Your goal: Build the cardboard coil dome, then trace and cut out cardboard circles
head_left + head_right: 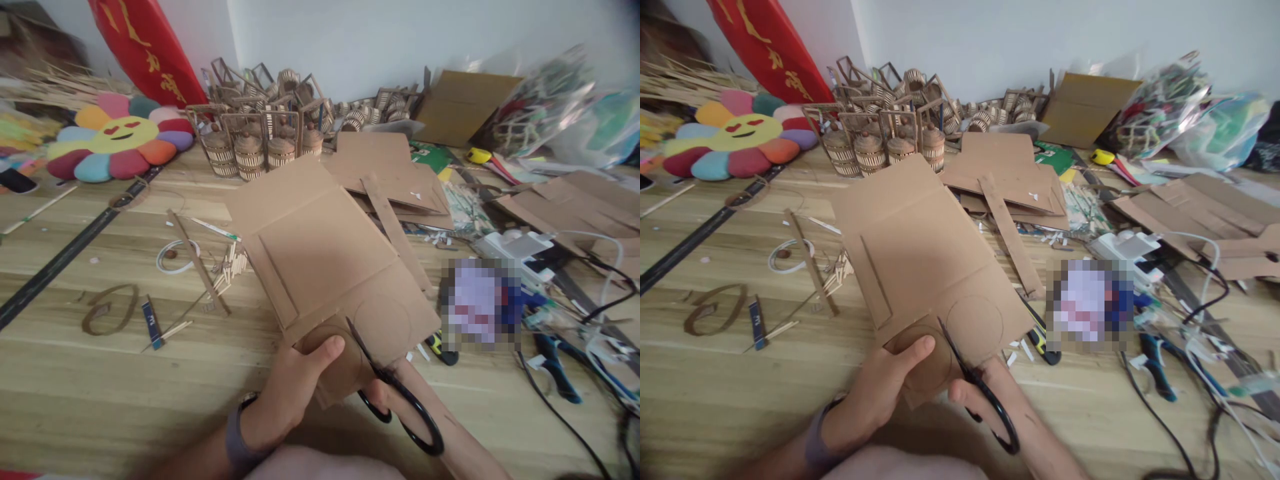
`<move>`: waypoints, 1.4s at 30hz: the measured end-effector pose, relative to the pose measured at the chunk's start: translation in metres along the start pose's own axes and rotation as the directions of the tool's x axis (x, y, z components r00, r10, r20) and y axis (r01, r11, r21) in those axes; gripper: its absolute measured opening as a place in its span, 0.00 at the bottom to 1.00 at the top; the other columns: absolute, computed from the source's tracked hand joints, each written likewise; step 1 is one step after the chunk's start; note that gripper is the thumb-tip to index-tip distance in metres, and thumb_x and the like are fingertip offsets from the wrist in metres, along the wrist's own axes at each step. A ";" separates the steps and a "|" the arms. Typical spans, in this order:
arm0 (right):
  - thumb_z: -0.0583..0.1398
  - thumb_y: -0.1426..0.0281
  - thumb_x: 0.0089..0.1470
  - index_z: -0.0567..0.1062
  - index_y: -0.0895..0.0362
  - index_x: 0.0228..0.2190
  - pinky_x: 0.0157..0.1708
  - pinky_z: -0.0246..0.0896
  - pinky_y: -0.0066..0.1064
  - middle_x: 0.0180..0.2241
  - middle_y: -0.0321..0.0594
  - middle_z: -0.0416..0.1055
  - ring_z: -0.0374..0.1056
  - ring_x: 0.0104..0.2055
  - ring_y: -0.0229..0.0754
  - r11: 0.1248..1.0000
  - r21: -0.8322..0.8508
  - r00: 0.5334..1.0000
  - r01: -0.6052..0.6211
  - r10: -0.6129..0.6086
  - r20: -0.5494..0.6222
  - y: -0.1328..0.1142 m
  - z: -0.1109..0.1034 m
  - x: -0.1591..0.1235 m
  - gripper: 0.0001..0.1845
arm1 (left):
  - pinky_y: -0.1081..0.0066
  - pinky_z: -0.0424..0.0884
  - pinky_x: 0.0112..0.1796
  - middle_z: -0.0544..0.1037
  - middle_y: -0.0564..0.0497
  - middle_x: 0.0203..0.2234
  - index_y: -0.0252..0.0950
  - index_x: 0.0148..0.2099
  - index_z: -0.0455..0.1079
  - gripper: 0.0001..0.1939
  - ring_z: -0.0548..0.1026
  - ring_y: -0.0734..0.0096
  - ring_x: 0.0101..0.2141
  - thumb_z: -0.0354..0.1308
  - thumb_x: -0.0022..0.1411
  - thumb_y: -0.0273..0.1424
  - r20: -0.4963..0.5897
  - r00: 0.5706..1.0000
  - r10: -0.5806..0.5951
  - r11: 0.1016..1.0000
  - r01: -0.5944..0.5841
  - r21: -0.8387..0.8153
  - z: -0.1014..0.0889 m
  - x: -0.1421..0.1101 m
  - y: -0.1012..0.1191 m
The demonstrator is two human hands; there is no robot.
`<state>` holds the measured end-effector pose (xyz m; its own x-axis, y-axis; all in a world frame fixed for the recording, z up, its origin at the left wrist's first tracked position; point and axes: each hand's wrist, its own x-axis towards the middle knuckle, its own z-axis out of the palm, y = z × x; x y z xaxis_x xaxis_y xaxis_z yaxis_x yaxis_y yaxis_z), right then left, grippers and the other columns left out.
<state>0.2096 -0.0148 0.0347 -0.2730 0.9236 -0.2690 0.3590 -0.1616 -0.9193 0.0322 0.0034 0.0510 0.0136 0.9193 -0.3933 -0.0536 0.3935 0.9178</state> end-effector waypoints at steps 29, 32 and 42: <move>0.62 0.36 0.37 0.64 0.55 0.13 0.15 0.47 0.27 0.11 0.31 0.55 0.52 0.15 0.33 0.957 0.260 0.992 -0.126 0.119 0.041 0.016 0.006 0.003 0.34 | 0.58 0.67 0.57 0.84 0.49 0.41 0.42 0.39 0.79 0.13 0.76 0.53 0.52 0.65 0.51 0.39 0.049 0.999 0.000 0.999 0.002 -0.049 0.000 0.000 -0.008; 0.60 0.33 0.38 0.65 0.55 0.13 0.14 0.45 0.27 0.11 0.31 0.55 0.50 0.13 0.32 0.960 0.246 0.991 -0.134 0.131 0.026 0.018 0.007 0.004 0.37 | 0.59 0.67 0.57 0.84 0.49 0.42 0.42 0.41 0.79 0.14 0.76 0.54 0.52 0.65 0.51 0.39 0.036 0.999 0.013 0.998 -0.010 -0.068 0.000 0.000 -0.009; 0.64 0.34 0.31 0.65 0.54 0.13 0.12 0.45 0.27 0.09 0.29 0.53 0.50 0.12 0.33 0.965 0.248 0.993 -0.091 0.108 -0.055 0.005 0.003 0.011 0.36 | 0.62 0.74 0.43 0.85 0.49 0.37 0.39 0.38 0.81 0.14 0.81 0.53 0.42 0.68 0.49 0.38 0.300 0.947 -0.116 0.987 0.145 -0.075 0.005 -0.004 -0.018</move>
<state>0.2056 -0.0069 0.0266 -0.1833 0.9186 -0.3501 0.1497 -0.3259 -0.9335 0.0380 -0.0069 0.0367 0.3184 0.8272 -0.4630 -0.1254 0.5209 0.8444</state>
